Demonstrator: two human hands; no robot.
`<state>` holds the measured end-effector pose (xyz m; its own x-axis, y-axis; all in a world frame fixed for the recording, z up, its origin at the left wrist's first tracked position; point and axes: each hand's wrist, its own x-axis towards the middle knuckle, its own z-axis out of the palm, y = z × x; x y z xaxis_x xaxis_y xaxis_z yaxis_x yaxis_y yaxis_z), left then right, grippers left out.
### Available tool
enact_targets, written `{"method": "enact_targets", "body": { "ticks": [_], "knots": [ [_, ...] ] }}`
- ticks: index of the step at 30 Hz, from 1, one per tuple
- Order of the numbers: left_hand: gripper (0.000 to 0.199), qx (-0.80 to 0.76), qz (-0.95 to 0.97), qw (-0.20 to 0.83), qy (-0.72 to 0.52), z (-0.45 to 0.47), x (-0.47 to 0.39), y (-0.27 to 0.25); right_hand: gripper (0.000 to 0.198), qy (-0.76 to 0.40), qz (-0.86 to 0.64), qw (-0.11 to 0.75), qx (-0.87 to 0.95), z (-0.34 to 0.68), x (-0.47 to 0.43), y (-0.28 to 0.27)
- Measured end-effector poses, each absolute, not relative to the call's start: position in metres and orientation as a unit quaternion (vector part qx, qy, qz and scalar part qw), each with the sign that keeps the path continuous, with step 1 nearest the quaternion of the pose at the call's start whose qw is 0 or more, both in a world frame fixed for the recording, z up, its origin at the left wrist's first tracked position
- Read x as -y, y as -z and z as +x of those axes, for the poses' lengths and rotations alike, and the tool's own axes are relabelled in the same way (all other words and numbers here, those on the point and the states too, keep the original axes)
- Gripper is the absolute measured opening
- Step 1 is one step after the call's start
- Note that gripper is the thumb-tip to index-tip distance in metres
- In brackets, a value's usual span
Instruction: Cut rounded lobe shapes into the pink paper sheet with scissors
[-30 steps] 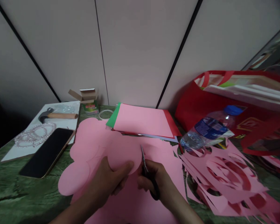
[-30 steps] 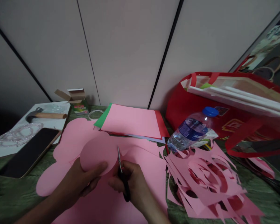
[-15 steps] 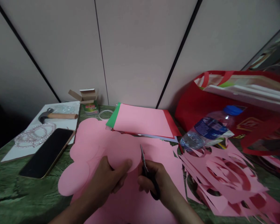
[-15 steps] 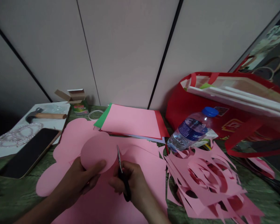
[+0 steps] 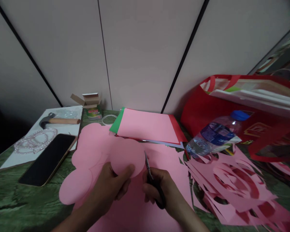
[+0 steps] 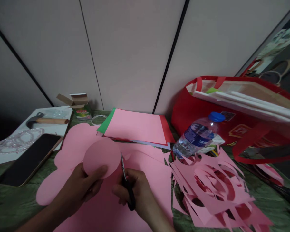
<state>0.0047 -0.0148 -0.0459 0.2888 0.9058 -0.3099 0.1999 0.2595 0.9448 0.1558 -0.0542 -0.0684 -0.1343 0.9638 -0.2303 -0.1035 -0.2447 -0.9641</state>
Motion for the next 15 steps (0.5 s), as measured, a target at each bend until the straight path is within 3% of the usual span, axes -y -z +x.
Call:
{"method": "enact_targets", "body": {
  "ticks": [8,15],
  "knots": [
    [0.051,-0.543,0.540,0.581,-0.276,0.009,0.016,0.036,0.027,-0.622,-0.485,0.433,0.437,0.152,0.054,0.071],
    [0.042,-0.577,0.501,0.601,-0.234,0.014,0.017,0.024,0.033,-0.587,-0.457,0.468,0.477,0.154,0.052,0.068]
  ]
}}
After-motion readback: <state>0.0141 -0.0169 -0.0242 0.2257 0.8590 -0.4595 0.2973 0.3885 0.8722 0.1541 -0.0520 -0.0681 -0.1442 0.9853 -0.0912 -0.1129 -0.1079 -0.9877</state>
